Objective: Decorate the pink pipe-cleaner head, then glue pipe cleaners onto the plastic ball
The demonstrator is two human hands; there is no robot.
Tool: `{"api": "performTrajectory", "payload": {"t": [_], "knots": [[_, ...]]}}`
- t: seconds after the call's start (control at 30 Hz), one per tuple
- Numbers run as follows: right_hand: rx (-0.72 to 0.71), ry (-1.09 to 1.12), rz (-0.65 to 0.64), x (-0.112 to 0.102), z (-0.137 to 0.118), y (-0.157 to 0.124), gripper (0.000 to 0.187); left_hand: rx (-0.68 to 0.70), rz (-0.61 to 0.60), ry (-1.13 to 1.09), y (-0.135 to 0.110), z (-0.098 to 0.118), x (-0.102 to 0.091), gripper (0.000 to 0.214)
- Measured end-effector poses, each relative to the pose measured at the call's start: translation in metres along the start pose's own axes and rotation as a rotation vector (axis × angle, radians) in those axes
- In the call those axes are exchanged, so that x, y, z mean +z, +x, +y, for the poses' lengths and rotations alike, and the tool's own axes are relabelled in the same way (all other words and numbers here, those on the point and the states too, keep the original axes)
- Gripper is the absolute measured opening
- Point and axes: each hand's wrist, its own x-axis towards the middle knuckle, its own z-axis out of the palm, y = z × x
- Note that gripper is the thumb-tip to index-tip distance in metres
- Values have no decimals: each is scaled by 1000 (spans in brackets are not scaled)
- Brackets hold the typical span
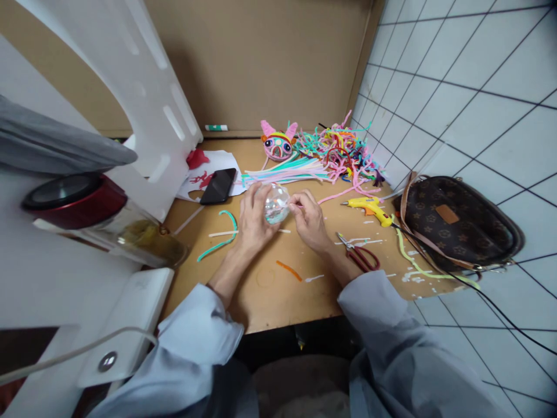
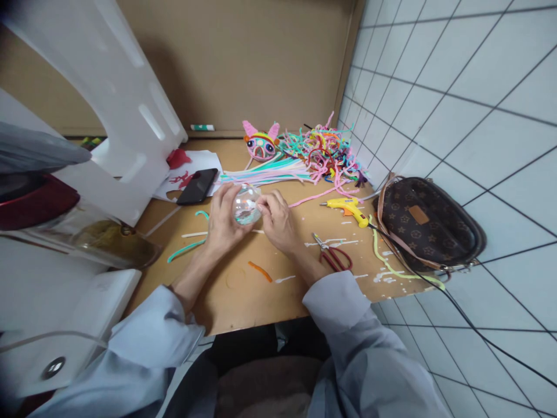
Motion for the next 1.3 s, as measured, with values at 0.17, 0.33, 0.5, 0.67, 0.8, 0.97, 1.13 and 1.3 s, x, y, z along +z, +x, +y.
{"api": "performTrajectory", "payload": {"t": [0.17,0.33,0.5,0.67,0.8,0.97,1.13,1.3], "knots": [[11,232,-13,-5,-13,0,29,-40,56,-14,3,-5,-1,75],[38,281,7,-5,-8,1,20,-25,42,-39,1,-4,1,79],[151,173,78,-2,0,0,10,-4,41,-25,0,0,2,77],[26,-66,54,-1,3,-3,13,-8,13,28,-1,6,0,72],[10,-189,39,4,8,-6,18,-1,-20,126,-1,8,-3,71],[11,-209,18,5,9,-9,18,19,-59,205,1,10,-7,65],[-25,-325,-37,3,6,-9,21,-1,-98,196,2,12,-8,62],[-15,-470,-90,4,3,-10,21,-27,-98,198,1,16,-6,59]]}}
